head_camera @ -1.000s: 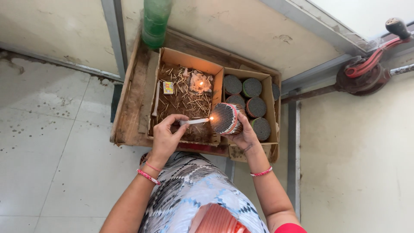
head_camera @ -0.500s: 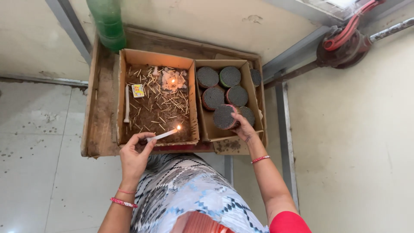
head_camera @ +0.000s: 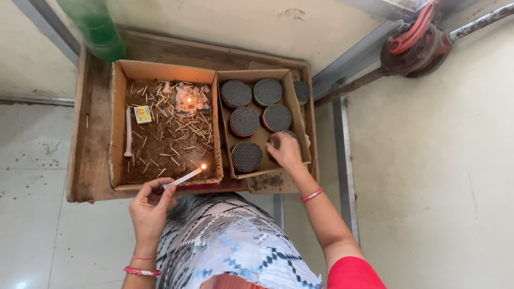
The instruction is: Lighting the central fuses of ground spinner fireworks (chakras) using a small flame to prepare them for packaging or further assembly.
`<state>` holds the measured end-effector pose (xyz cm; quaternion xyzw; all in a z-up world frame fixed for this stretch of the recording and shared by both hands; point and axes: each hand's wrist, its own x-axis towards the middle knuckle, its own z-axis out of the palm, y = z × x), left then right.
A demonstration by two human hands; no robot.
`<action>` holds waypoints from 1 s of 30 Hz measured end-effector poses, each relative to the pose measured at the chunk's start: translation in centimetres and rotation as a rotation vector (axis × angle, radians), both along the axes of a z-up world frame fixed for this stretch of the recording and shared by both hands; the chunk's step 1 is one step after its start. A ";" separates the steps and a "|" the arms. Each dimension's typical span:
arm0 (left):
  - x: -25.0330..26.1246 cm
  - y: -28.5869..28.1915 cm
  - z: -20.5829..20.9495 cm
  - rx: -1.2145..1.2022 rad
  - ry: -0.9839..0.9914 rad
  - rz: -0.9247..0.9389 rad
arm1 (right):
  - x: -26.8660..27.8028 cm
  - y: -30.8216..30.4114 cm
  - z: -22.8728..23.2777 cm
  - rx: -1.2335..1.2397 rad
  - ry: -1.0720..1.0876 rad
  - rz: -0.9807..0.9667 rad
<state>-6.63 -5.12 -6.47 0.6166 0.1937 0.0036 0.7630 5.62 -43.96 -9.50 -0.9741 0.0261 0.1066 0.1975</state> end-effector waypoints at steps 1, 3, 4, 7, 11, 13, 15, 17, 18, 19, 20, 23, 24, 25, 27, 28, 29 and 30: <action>0.1 -0.3 0.2 0.002 0.000 0.006 | 0.0 -0.4 0.6 0.002 0.000 0.006; 0.2 -0.5 0.6 -0.104 0.063 0.081 | 0.2 -1.0 1.6 -0.281 -0.065 -0.074; 0.6 -0.5 0.8 -0.100 0.061 0.087 | 0.2 -1.6 0.7 -0.277 -0.067 -0.068; 1.8 -0.2 -0.4 -0.199 0.116 0.181 | 0.2 -2.9 -1.3 -0.457 -0.008 -0.010; 3.3 0.8 -4.7 -0.385 -0.037 0.267 | -0.6 -3.0 -0.4 -0.341 -0.069 -0.020; 4.8 0.8 -5.1 -0.442 -0.099 0.286 | -0.4 -1.9 2.5 -0.216 -0.094 -0.035; 6.0 0.4 -4.5 -0.505 -0.113 0.250 | -0.9 -0.1 6.6 0.121 -0.117 0.058; 7.4 -1.2 -3.6 -0.541 -0.131 0.207 | -1.3 1.5 8.3 0.269 -0.067 0.198; 8.4 -2.0 -3.1 -0.578 -0.151 0.156 | -1.4 2.4 9.2 0.416 -0.020 0.333; 8.9 -2.9 -2.6 -0.578 -0.155 0.156 | -1.7 4.0 9.7 0.416 -0.023 0.335; 9.5 -3.9 -2.1 -0.606 -0.174 0.116 | -1.9 5.5 10.3 0.603 0.105 0.427; 10.2 -5.3 -0.3 -0.662 -0.189 0.039 | -2.6 10.5 11.1 0.968 0.318 0.486; 10.2 -5.5 0.4 -0.689 -0.180 0.003 | -2.9 12.2 11.3 1.150 0.405 0.446; 10.1 -5.2 0.6 -0.689 -0.181 -0.001 | -3.1 13.3 10.4 1.149 0.401 0.445; 10.0 -4.5 0.9 -0.665 -0.195 -0.007 | -3.4 15.3 8.5 1.530 0.397 0.175; 9.9 -4.2 1.0 -0.665 -0.197 -0.008 | -3.1 16.1 7.4 1.529 0.396 0.176; 9.8 -3.9 1.0 -0.702 -0.199 0.042 | -2.9 16.9 6.3 1.706 0.418 -0.036; 9.6 -3.5 1.0 -0.739 -0.200 0.094 | -2.6 17.6 5.2 1.869 0.439 -0.261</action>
